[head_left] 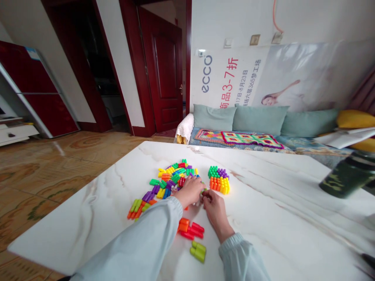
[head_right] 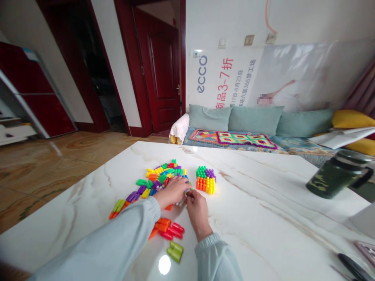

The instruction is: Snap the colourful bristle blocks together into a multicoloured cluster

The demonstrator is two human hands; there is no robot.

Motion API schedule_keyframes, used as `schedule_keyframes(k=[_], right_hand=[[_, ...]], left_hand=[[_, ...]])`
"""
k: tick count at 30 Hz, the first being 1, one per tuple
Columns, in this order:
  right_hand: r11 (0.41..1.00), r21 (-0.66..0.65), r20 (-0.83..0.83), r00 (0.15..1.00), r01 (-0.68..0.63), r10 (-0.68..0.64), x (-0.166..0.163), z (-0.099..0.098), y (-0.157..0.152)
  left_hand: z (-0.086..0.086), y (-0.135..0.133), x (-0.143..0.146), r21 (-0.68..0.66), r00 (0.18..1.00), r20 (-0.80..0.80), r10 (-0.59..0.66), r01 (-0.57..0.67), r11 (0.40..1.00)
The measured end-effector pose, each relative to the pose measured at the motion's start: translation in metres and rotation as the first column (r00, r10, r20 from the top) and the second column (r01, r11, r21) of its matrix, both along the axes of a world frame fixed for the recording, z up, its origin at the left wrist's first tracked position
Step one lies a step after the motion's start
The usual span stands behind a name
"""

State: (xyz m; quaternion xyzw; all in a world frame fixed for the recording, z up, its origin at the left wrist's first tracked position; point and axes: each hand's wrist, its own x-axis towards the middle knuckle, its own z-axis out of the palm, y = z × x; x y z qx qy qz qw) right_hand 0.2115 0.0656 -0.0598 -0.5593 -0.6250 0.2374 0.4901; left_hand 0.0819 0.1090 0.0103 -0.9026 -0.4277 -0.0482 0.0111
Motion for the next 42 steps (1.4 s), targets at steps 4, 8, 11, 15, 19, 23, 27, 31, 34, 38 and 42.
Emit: schedule_keyframes(k=[4,8,11,15,19,23,27,31,34,38,42], right_hand=[[1.000,-0.024,0.080,0.997,-0.013,0.015,0.000,0.003,-0.001],[1.000,-0.002,0.060,0.998,0.008,-0.008,0.000,0.002,-0.001],[0.995,0.067,0.068,0.995,0.068,-0.073,-0.001,0.001,-0.001],[0.989,0.071,0.004,0.992,0.129,-0.130,-0.001,-0.002,0.001],[0.990,0.037,-0.065,0.989,0.134,-0.131,0.000,-0.003,0.001],[0.995,0.023,-0.053,0.994,0.100,-0.098,0.000,-0.001,0.000],[0.994,0.045,0.013,0.995,0.095,-0.095,-0.001,0.004,-0.002],[0.997,0.021,0.042,0.997,0.068,-0.069,-0.001,0.006,-0.003],[0.999,0.008,0.034,0.999,0.040,-0.041,0.000,0.006,-0.004],[1.000,-0.003,0.031,0.999,0.016,-0.016,0.000,0.004,-0.003],[0.999,0.037,0.031,0.999,0.023,-0.024,-0.001,0.003,-0.001]], left_hand=[[0.003,0.001,-0.001,0.023,1.000,-0.021,0.014,-0.013,1.000],[0.017,-0.008,-0.012,0.091,0.998,-0.020,0.065,-0.063,0.994],[0.029,-0.019,-0.022,0.203,0.990,-0.025,0.138,-0.130,0.971],[0.032,-0.028,-0.025,0.206,0.975,-0.016,0.224,-0.216,0.954],[0.012,-0.032,-0.016,0.151,0.992,0.103,0.073,-0.089,0.985],[-0.010,-0.032,-0.007,0.076,0.990,0.143,0.004,-0.015,0.997],[-0.011,-0.028,-0.001,0.017,0.981,0.129,0.145,-0.149,0.989],[-0.005,-0.021,0.010,-0.008,0.969,0.101,0.226,-0.227,0.974],[-0.005,-0.017,0.015,0.002,0.971,0.085,0.225,-0.226,0.974],[-0.009,-0.017,0.012,0.035,0.984,0.063,0.168,-0.170,0.985],[-0.004,-0.023,0.002,0.078,0.992,0.061,0.113,-0.118,0.990]])
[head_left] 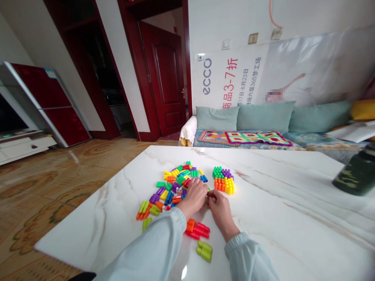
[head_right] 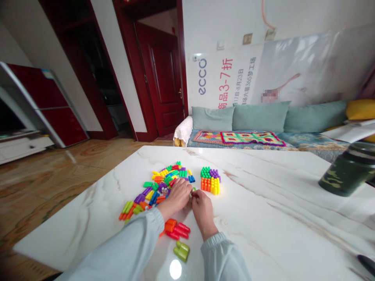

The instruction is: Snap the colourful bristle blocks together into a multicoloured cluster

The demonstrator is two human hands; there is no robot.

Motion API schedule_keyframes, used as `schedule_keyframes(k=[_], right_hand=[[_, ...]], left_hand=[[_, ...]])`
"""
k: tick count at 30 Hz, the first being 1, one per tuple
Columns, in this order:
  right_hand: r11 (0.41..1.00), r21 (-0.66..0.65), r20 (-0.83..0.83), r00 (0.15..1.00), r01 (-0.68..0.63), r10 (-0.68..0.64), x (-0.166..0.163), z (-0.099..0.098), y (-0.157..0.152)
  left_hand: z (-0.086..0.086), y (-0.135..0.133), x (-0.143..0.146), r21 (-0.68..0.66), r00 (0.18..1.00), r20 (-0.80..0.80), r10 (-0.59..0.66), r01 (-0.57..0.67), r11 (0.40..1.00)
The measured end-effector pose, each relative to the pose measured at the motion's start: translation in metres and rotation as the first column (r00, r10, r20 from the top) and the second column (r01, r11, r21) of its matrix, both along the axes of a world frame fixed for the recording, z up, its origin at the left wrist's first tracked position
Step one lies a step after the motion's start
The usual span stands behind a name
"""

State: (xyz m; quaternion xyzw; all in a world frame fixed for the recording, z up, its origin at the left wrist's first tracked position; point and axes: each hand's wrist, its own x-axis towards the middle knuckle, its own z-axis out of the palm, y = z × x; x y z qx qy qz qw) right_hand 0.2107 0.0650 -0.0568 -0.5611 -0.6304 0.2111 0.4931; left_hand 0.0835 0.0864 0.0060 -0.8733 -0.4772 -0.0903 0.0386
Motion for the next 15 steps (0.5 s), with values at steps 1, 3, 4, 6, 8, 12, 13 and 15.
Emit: schedule_keyframes(k=[1,3,4,6,8,12,13,15], right_hand=[[1.000,0.009,0.000,1.000,0.001,-0.001,0.000,0.000,0.000],[1.000,0.001,-0.003,1.000,0.001,-0.001,0.000,-0.001,0.001],[1.000,-0.011,-0.007,1.000,0.001,-0.001,0.000,-0.001,0.001],[0.999,-0.043,-0.013,1.000,-0.002,0.002,0.001,-0.002,0.001],[0.998,-0.065,-0.012,1.000,-0.006,0.006,0.001,-0.002,0.001],[0.997,-0.079,0.018,1.000,-0.001,0.002,0.001,-0.002,0.000],[0.997,-0.080,0.022,1.000,0.000,0.002,0.001,-0.001,0.000],[0.997,-0.082,0.031,1.000,-0.002,0.004,0.001,0.000,-0.001]], left_hand=[[0.003,-0.003,-0.004,0.018,1.000,0.019,-0.004,0.004,1.000],[0.012,-0.009,-0.014,0.075,0.996,0.091,-0.009,0.002,0.997],[0.017,-0.012,-0.021,0.113,0.990,0.140,-0.012,-0.004,0.994],[0.025,-0.017,-0.037,0.196,0.969,0.246,-0.011,-0.039,0.980],[0.029,-0.020,-0.056,0.254,0.943,0.331,0.026,-0.115,0.960],[0.015,-0.020,-0.090,0.194,0.914,0.370,0.166,-0.251,0.948],[0.008,-0.020,-0.095,0.129,0.908,0.371,0.193,-0.256,0.958],[-0.006,-0.023,-0.102,0.015,0.892,0.386,0.235,-0.260,0.965]])
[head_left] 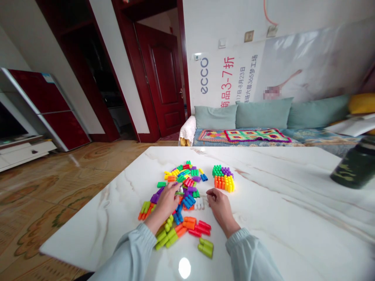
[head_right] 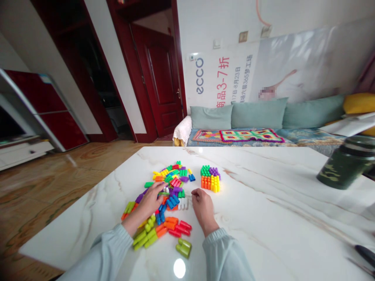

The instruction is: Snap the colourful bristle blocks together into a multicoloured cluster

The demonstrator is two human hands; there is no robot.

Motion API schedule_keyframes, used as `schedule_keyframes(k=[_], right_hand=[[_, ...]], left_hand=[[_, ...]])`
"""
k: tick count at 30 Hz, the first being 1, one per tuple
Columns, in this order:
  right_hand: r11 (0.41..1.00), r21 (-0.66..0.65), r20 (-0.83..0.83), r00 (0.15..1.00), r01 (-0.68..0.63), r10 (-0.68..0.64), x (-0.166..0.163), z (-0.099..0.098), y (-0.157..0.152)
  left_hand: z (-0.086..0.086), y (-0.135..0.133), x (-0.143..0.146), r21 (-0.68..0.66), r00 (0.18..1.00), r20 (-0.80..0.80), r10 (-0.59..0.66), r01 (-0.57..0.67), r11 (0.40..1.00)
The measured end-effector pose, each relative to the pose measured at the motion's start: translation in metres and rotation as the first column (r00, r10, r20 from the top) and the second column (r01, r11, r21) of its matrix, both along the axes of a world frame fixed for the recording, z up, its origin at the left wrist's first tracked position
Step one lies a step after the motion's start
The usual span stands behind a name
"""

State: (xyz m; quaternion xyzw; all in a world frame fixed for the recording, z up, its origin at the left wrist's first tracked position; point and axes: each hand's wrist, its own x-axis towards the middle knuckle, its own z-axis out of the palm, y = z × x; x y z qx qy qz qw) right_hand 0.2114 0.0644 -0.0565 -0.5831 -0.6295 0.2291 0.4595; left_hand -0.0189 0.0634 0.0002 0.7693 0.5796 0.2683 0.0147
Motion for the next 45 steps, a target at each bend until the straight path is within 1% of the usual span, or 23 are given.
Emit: schedule_keyframes(k=[1,3,5,6,9,11,13,15,22,28,36,40,45], right_hand=[[1.000,0.000,0.006,1.000,0.001,-0.001,0.000,0.001,0.000],[1.000,0.008,0.022,1.000,0.007,-0.007,0.000,0.002,-0.001],[1.000,0.023,0.039,0.999,0.014,-0.015,0.000,0.003,-0.001],[0.999,0.029,0.046,0.999,0.018,-0.020,0.000,0.003,-0.002],[0.999,0.034,0.067,0.997,0.021,-0.023,0.000,0.004,-0.002],[0.999,0.034,0.075,0.997,0.015,-0.018,0.000,0.004,-0.003],[0.999,0.036,0.076,0.997,0.010,-0.013,0.000,0.005,-0.003],[0.999,0.036,0.076,0.997,0.006,-0.009,0.000,0.007,-0.004],[1.000,0.006,0.093,0.996,-0.017,0.016,0.002,0.006,-0.005],[1.000,-0.008,0.105,0.994,-0.014,0.014,0.003,0.006,-0.004],[0.999,-0.032,0.088,0.996,-0.026,0.029,0.003,0.006,-0.004],[0.999,-0.042,0.094,0.995,-0.030,0.033,0.003,0.007,-0.004],[0.998,-0.049,0.109,0.993,-0.036,0.041,0.004,0.008,-0.003]], left_hand=[[-0.006,-0.003,-0.002,-0.017,1.000,0.021,0.001,-0.001,1.000],[-0.012,-0.013,-0.001,0.019,0.998,0.062,0.004,-0.006,1.000],[-0.013,-0.027,0.003,0.074,0.996,0.087,-0.007,0.001,0.997],[-0.012,-0.034,0.006,0.081,0.996,0.084,-0.022,0.015,0.997],[-0.008,-0.051,0.017,0.022,0.997,-0.001,-0.083,0.083,0.996],[-0.007,-0.055,0.023,-0.021,0.992,-0.077,-0.097,0.096,0.995],[-0.008,-0.054,0.028,-0.034,0.990,-0.121,-0.073,0.070,0.997],[-0.009,-0.049,0.030,-0.030,0.991,-0.124,-0.041,0.037,0.999],[-0.015,-0.036,0.028,0.039,0.999,0.003,0.033,-0.033,0.999],[-0.018,-0.034,0.029,0.097,0.999,0.024,0.031,-0.033,0.995],[-0.017,-0.031,0.028,0.087,0.999,0.039,0.030,-0.034,0.996],[-0.022,-0.028,0.027,0.077,0.997,0.058,0.042,-0.046,0.996],[-0.030,-0.025,0.024,0.076,0.997,0.081,0.018,-0.024,0.997]])
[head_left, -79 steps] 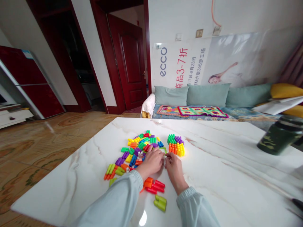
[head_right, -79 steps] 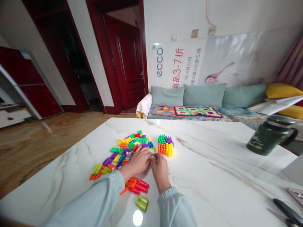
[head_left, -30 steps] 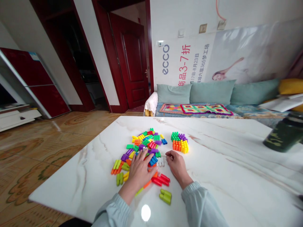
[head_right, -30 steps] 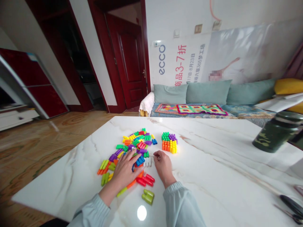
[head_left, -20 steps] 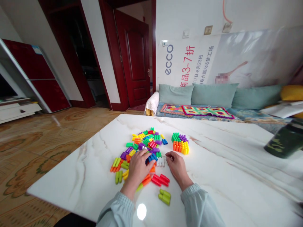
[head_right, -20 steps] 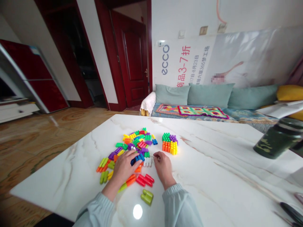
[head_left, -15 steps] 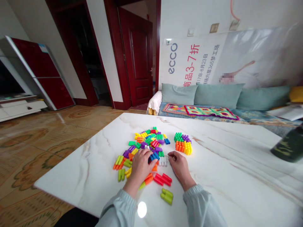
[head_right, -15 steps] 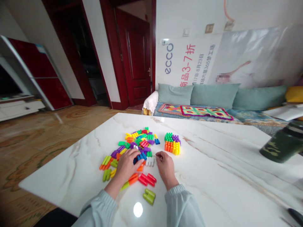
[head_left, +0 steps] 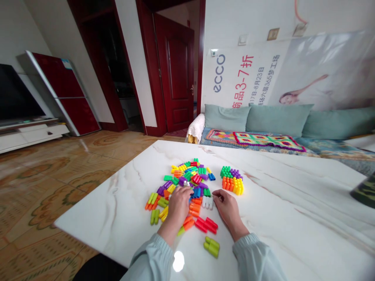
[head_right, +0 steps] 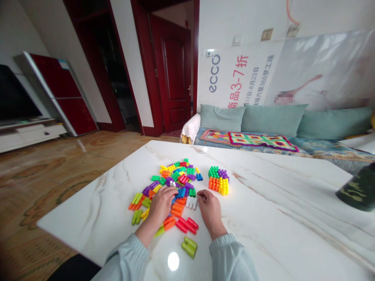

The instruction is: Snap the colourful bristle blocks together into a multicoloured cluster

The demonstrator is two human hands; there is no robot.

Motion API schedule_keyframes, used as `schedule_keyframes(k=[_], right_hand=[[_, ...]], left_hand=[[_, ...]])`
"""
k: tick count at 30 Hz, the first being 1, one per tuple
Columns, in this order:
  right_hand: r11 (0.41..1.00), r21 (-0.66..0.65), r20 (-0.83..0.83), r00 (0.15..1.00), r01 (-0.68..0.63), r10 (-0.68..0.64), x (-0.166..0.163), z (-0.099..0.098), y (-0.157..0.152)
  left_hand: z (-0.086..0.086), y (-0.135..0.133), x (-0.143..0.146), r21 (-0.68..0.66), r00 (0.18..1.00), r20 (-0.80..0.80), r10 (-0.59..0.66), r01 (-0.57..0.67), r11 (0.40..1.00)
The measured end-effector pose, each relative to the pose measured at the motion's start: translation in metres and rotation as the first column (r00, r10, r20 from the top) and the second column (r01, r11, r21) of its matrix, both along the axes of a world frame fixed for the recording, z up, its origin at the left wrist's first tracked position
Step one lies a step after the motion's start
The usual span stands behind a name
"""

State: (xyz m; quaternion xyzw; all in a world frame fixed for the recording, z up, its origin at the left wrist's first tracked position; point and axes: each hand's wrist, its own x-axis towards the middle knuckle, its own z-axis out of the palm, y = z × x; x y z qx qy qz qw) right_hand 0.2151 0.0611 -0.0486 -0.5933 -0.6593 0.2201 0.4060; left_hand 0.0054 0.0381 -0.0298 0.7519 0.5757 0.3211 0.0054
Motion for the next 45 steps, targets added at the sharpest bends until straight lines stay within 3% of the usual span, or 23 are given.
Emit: schedule_keyframes(k=[12,17,21,27,45], right_hand=[[1.000,-0.014,0.018,1.000,0.012,-0.011,-0.002,0.000,-0.001],[1.000,-0.023,0.022,1.000,0.012,-0.012,-0.003,-0.001,-0.001],[0.999,-0.042,0.044,0.999,0.025,-0.023,-0.003,0.000,-0.001],[0.998,-0.051,0.054,0.998,0.033,-0.030,-0.004,0.005,-0.003],[0.999,-0.039,0.058,0.998,0.033,-0.031,-0.004,0.006,-0.004]], left_hand=[[0.008,-0.007,0.002,-0.038,0.996,0.037,0.084,-0.082,0.996],[0.033,-0.001,0.003,-0.092,0.993,0.024,0.113,-0.110,0.990],[0.050,0.032,0.010,-0.114,0.981,-0.064,0.181,-0.187,0.976],[0.036,0.076,0.024,-0.175,0.968,-0.189,0.168,-0.201,0.964],[0.023,0.074,0.017,-0.206,0.970,-0.090,0.227,-0.242,0.948]])
